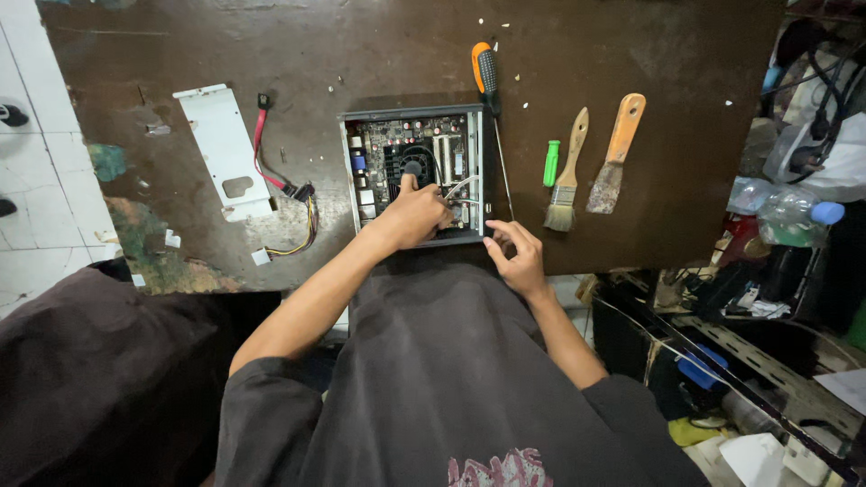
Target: The person connects several internal wires to a motherboard inside a computer case. They plug in a white fan cable, a yellow and black power cable, and a red SATA cable, securing each connection by hand.
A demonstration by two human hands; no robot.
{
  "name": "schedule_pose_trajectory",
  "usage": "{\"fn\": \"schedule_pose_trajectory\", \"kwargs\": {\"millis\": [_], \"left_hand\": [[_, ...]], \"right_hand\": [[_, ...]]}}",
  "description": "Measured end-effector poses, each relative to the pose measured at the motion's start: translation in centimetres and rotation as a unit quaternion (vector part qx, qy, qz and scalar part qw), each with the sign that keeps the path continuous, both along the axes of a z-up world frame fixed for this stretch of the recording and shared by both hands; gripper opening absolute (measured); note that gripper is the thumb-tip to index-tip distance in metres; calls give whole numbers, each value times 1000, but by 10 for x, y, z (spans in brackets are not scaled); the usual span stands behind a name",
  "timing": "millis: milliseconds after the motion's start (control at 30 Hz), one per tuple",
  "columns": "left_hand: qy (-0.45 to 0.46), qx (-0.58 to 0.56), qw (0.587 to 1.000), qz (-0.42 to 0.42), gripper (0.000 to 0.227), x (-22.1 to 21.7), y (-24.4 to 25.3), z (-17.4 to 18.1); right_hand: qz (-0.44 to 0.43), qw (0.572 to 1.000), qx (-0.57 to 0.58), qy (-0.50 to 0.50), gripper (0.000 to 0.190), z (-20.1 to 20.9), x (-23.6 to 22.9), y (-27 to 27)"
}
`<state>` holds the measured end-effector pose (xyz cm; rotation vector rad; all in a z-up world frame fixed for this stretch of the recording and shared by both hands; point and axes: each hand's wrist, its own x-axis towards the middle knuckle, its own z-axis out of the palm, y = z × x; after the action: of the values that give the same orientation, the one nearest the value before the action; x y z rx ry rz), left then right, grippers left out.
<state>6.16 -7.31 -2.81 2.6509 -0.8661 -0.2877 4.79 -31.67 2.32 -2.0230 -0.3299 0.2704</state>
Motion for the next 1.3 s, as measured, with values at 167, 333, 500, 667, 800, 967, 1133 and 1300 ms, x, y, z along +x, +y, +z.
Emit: {"fn": "schedule_pose_trajectory", "kwargs": {"millis": [167,333,500,667,800,967,1133,1300], "left_hand": [[22,4,1000,12,21,1,-10,-13],[44,8,999,16,15,9,-20,-5],[26,3,999,39,17,7,-24,-14],[9,8,999,30,15,9,-24,2],[-19,17,999,41,17,10,-26,6],[-22,1,999,48,18,6,-29,-4],[-23,8,999,35,16,8,-25,1],[16,4,1000,21,18,8,-23,1]], "right_hand": [[-3,1000,14,11,25,-1,0,0],[-3,1000,10,0,24,0,3,1],[-3,1000,8,2,24,-1,2,2],[-2,1000,11,4,24,0,2,1],[2,1000,-4,-11,24,1,2,2],[0,1000,-2,-9,24,-2,1,0],[0,1000,9,4,23,0,3,0],[2,1000,2,0,23,-1,2,1]]}}
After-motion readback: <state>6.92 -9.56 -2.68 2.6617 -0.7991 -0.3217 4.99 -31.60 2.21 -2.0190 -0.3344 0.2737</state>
